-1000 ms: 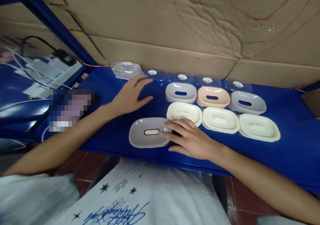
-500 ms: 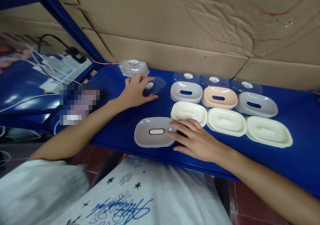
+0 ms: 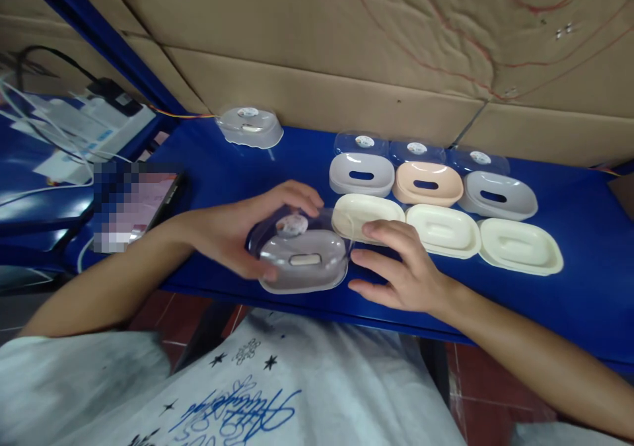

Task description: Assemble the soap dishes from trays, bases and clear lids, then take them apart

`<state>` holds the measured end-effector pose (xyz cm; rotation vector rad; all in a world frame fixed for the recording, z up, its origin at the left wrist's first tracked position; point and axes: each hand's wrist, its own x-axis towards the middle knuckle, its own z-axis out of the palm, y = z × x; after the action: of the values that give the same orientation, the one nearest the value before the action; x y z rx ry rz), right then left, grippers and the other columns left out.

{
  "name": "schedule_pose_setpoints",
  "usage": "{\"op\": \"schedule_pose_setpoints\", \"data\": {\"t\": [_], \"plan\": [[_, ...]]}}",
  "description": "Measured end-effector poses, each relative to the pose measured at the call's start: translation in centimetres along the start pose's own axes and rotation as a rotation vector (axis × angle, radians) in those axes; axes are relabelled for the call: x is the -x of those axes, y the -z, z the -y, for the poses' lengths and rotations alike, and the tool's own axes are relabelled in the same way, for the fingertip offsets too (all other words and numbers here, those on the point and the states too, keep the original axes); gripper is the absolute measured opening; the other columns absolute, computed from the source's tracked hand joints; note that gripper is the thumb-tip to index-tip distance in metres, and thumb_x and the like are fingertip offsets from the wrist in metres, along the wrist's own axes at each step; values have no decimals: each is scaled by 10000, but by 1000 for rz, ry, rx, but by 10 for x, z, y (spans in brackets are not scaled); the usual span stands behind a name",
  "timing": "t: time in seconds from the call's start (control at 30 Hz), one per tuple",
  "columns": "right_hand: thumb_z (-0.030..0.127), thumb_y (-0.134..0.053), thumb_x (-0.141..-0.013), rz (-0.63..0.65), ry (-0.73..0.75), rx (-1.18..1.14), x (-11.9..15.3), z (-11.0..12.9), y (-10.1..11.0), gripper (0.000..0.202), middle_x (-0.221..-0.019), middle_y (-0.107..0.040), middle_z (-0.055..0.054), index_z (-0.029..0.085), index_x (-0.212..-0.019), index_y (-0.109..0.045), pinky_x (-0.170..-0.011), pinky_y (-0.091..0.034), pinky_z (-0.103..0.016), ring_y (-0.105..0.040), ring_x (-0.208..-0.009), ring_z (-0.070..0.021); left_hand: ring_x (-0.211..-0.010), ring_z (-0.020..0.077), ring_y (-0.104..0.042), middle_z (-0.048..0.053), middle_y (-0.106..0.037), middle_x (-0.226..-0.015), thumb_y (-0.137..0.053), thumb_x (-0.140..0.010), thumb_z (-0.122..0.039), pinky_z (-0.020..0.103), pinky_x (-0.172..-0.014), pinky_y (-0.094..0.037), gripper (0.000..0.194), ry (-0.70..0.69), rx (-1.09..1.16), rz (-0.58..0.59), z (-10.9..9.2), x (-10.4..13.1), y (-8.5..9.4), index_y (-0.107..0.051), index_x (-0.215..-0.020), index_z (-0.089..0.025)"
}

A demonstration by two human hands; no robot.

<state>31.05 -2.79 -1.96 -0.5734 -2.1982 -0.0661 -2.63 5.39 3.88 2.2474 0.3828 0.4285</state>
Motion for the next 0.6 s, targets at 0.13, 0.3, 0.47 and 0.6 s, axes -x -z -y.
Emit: {"op": "schedule_pose_setpoints", "data": {"t": [0.13,0.3,0.47,0.6], "plan": [[447,-758,-1029,181,23,-48,-1,-3,-2,634,-1470,-627,-137,314,-1613,-548,-1090,-604,-554,-671,-1342,-353,-1566,377,-445,107,-454,-1605,-944,-815,-521,544,-1300,-444,847,32,-30,155,-14,4,-9,-538,-1545,-383],[314,-742,-1031,250,29,-54,-4,-4,-7,623,-1460,-673,-146,282,-1622,-546,-1104,-572,-538,-669,-1358,-333,-1580,362,-421,105,-419,-1624,-954,-801,-538,520,-1327,-423,897,50,-63,158,-3,4,-11,-532,-1577,-382],[243,-722,-1031,279,45,-33,-7,-4,-8,483,-1427,-696,-151,234,-1504,-626,-1104,-578,-519,-681,-1333,-308,-1558,360,-444,93,-407,-1640,-963,-770,-535,513,-1323,-431,946,64,-72,175,3,3,-12,-528,-1595,-384],[260,-714,-1041,305,49,-24,-7,-5,-9,392,-1415,-700,-155,211,-1427,-663,-1092,-585,-511,-682,-1325,-302,-1602,378,-408,87,-367,-1697,-959,-773,-575,528,-1343,-403,963,103,-87,199,3,3,-15,-523,-1613,-398]]}}
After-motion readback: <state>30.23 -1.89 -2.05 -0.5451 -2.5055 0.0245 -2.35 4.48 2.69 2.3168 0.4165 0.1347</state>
